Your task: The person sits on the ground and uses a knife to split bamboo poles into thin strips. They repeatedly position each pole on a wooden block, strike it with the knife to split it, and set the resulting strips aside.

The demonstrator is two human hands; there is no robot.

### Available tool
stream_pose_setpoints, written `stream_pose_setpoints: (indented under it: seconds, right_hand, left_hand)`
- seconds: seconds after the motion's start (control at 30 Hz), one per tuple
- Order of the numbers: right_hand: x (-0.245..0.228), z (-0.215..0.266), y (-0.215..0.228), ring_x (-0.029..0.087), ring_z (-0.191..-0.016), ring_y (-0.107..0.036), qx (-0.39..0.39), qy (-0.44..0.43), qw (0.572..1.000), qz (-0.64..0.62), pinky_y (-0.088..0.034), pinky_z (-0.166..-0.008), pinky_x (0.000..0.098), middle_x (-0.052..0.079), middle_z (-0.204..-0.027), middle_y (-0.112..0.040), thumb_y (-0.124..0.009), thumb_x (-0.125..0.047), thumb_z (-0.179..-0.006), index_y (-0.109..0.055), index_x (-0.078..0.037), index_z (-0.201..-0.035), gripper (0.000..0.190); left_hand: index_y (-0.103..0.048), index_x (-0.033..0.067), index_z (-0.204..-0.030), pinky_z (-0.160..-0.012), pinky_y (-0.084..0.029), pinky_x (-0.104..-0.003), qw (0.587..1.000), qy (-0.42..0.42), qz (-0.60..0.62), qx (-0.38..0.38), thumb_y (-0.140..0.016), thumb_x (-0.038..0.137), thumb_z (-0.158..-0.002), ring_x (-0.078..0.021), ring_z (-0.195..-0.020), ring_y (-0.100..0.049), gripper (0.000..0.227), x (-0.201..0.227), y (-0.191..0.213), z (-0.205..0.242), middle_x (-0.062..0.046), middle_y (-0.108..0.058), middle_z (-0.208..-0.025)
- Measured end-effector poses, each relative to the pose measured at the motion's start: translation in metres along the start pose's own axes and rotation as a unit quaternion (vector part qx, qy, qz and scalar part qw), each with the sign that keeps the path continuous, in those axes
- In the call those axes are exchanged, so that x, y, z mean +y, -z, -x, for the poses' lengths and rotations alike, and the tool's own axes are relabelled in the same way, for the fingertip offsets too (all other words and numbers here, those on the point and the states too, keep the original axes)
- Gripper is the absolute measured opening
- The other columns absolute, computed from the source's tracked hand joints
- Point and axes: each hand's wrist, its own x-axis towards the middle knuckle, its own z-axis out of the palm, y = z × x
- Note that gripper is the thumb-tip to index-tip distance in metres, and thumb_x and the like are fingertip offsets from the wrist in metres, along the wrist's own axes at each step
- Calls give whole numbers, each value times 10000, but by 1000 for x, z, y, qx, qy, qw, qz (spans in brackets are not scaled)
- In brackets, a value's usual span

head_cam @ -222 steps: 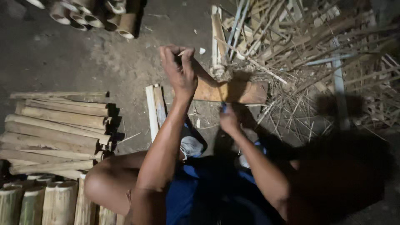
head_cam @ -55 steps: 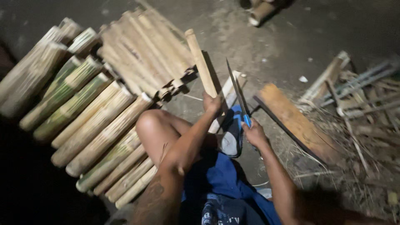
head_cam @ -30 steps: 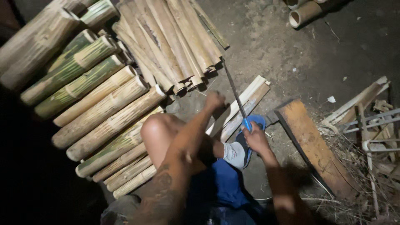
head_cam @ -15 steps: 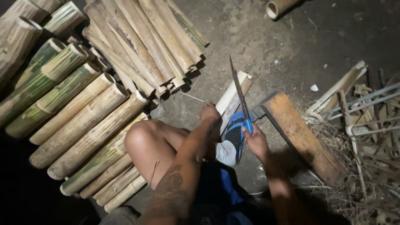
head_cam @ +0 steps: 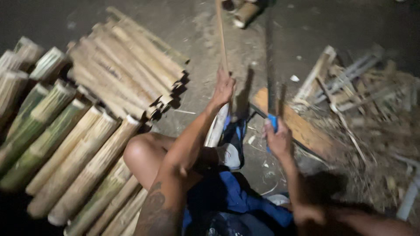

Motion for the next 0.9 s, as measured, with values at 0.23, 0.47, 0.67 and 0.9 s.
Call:
stream_pose_setpoints:
  seconds: [0.23,0.47,0.67,0.9]
  right_hand:
    - [-45,47,100,119,-607,-613,118,6,988,-98,-512,-558,292,51,-759,-640,-540,-136,-1061,-484,-22,-1266,241]
    - [-56,96,157,150,-613,-617,196,-10,980,20,-518,-571,322,70,-773,-640,-523,-95,-1025,-364,-21,-1526,531]
    - [-57,116,167,269,-727,-645,226,8,969,95,-523,-668,410,139,-868,-631,-543,-124,-1036,-471,-51,-1424,402]
    - [-51,130,171,245,-768,-660,223,44,972,55,-534,-697,406,106,-891,-646,-517,-102,-1045,-483,-55,-1360,320]
  left_hand:
    - [-176,-3,-1574,-1106,-441,-422,957,-32,244,-155,-660,196,-957,-306,-1272,-506,809,158,-67,0,-185,-478,-1345]
    - [-321,29,-1498,-1133,-437,-422,932,-197,187,-241,-717,154,-950,-339,-1302,-529,687,253,-103,16,-216,-428,-1452]
    - [-309,-11,-1492,-1206,-381,-456,867,-319,129,-361,-772,117,-875,-437,-1395,-442,782,290,-110,41,-234,-416,-1416]
    - [-351,-13,-1505,-1135,-437,-458,850,-283,102,-433,-843,285,-879,-444,-1363,-509,851,306,-112,52,-261,-522,-1434]
